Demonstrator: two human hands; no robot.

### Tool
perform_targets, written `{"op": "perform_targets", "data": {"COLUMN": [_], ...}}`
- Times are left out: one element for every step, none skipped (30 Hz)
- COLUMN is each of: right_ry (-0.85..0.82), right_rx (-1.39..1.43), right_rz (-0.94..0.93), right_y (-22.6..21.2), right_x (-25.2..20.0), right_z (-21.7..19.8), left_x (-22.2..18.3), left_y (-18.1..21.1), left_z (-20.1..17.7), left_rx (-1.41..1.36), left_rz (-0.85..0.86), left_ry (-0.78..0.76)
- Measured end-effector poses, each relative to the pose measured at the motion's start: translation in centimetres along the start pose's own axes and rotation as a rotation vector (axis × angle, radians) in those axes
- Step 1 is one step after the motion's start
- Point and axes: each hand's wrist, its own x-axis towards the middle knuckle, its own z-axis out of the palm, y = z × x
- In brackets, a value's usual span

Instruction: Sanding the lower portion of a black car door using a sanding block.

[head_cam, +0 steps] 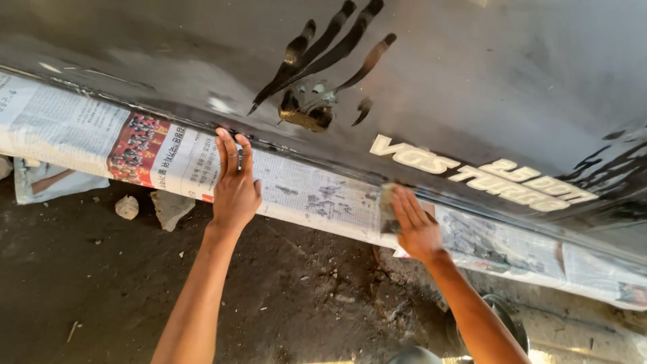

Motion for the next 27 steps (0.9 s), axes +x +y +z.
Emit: {"op": "perform_targets", "data": {"right_ry": [0.072,0.064,-0.052,-0.167,-0.169,-0.228,-0.308,-0.33,-0.28,-0.229,-0.225,-0.016,0.192,0.195,0.059,-0.078,-0.079,-0.221,-0.364,-0.366,-0.186,-0.003,-0.009,-0.224,-0.421,-0.412,-0.162], "right_rx": [0.08,0.094,0.045,-0.007,-0.007,0.004,0.026,0.037,-0.01,-0.056,-0.06,-0.012,0.041,0.04,0.02,0.0,0.003,0.044,0.083,0.084,0.191,0.296,0.295,0.161,0.017,0.008,0.086], "right_rz": [-0.043,-0.04,-0.065,-0.09,-0.103,-0.112,-0.115,-0.123,-0.146,-0.17,-0.174,-0.173,-0.169,-0.172,-0.117,-0.062,-0.061,-0.041,-0.028,-0.037,-0.108,-0.175,-0.176,-0.132,-0.082,-0.082,-0.109], "right_y": [-1.4,-4.2,-6.6,-9.3,-10.0,-10.8,-12.1,-10.9,-9.5,-8.1,-5.8,-3.5,-1.3,-1.2,-1.3,-1.3,-4.7,-8.1,-11.6,-12.6,-13.6,-14.5,-13.2,-11.9,-10.4,-7.5,-4.7], "right_x": [0.8,3.8,7.5,11.2,13.3,15.4,16.5,14.1,12.7,11.4,8.4,5.5,2.3,2.7,2.8,2.7,6.6,10.4,14.5,15.7,16.6,17.4,16.2,15.1,14.6,11.1,7.2], "right_z": [0.3,0.3,0.3,0.3,-0.6,-1.5,-2.4,-2.2,-1.9,-1.6,-1.4,-1.1,-0.7,0.2,1.0,1.7,0.6,-1.0,-2.9,-2.8,-2.8,-2.8,-3.5,-4.2,-4.8,-3.4,-2.2], "left_x": [-0.3,-0.5,-0.4,-0.4,-0.2,0.0,-0.8,-1.3,-1.0,-0.6,-0.4,-0.2,-0.2,-0.2,-0.3,-0.4,-0.2,-0.2,-0.2,-0.3,-0.5,-0.6,-0.7,-0.7,-0.1,0.2,-0.1], "left_y": [0.2,0.1,-0.1,-0.4,-0.7,-1.0,-1.0,-0.6,-0.6,-0.7,-0.7,-0.7,-0.7,-0.9,-0.9,-0.8,-0.7,-0.5,-0.3,-0.7,-0.8,-0.9,-0.7,-0.5,-0.7,-0.8,-0.8], "left_z": [-0.1,-0.3,-0.7,-1.0,-0.8,-0.6,-0.3,-0.3,-0.4,-0.6,-0.9,-1.1,-1.2,-1.1,-0.8,-0.4,-0.8,-1.2,-1.6,-1.5,-1.2,-0.8,-1.1,-1.4,-1.8,-1.6,-1.3], "left_rx": [0.048,0.053,0.022,-0.01,-0.009,0.043,0.087,0.081,0.145,0.21,0.211,0.164,0.119,0.121,0.062,0.003,0.005,-0.029,-0.062,-0.06,0.017,0.094,0.089,0.062,0.039,0.039,0.051], "left_rz": [0.009,0.003,-0.023,-0.05,-0.062,-0.057,-0.06,-0.079,-0.068,-0.056,-0.058,-0.047,-0.036,-0.036,-0.04,-0.043,-0.044,-0.055,-0.073,-0.081,-0.061,-0.04,-0.044,-0.054,-0.054,-0.049,-0.046], "left_ry": [0.023,0.008,-0.01,-0.029,-0.023,-0.049,-0.098,-0.115,-0.062,-0.01,-0.003,-0.047,-0.095,-0.092,-0.093,-0.094,-0.097,-0.098,-0.094,-0.091,-0.075,-0.06,-0.061,-0.079,-0.084,-0.073,-0.104]}}
